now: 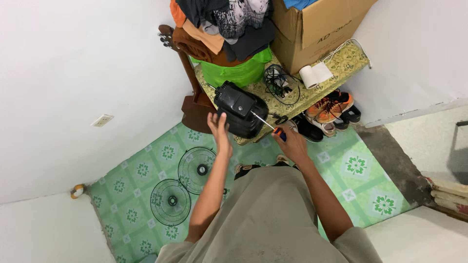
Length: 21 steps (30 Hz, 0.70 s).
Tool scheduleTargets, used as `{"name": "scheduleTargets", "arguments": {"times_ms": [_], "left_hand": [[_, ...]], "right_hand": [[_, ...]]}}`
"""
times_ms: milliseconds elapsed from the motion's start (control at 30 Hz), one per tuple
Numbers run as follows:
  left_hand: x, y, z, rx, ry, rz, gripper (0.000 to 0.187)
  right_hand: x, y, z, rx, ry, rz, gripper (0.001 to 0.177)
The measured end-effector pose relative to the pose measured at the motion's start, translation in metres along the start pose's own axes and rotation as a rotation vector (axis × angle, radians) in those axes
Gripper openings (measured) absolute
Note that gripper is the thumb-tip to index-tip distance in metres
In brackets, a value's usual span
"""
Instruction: The person assembles a table fan by attaching the fan blades to the motor, securing the front grille, and tightening screws with a screwdriver. They handle the fan motor, blades, grille, and screws, placing components on a nearby bench and floor during the process.
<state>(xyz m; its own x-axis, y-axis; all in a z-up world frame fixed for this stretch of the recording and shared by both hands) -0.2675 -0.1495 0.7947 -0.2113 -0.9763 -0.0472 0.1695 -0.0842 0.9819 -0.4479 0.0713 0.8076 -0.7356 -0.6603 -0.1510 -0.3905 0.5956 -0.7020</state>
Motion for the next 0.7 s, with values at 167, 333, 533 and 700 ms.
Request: {"name": "scheduleTargets", "arguments": {"times_ms": [167, 333, 533, 700], "left_hand": [[0.032, 0.015, 0.007, 0.131, -0.045, 0.014, 0.108], [0.045, 0.008, 0.017, 0.164, -0.104, -0.087, 0.106], [0.041, 0.011, 0.025, 0.119, -0.063, -0.154, 0.097], [0.041, 0.016, 0.03, 0.163, -0.068, -0.144, 0.086]], "right_hand": [[0.003, -0.007, -0.007, 0.035, 0.103, -0.144, 0.04], [0.01, -0.01, -0.004, -0.039, 0.069, -0.136, 0.037], [0.008, -0.017, -0.008, -0.149, 0.125, -0.175, 0.038], [0.005, -0.018, -0.009, -0.137, 0.223, -0.247, 0.037]]}}
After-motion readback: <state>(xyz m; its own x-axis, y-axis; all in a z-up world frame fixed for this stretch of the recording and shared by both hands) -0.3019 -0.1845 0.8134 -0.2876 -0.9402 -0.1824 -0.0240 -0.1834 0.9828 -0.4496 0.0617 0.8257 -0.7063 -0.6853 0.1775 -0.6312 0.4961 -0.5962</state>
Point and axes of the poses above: each hand's wrist, its own x-axis towards the middle knuckle, its own z-axis out of the palm, y = z × x, the point moved 6 cm from there along x, towards the middle knuckle, and after that the axes turned 13 degrees about z, right-handed, at the moved point
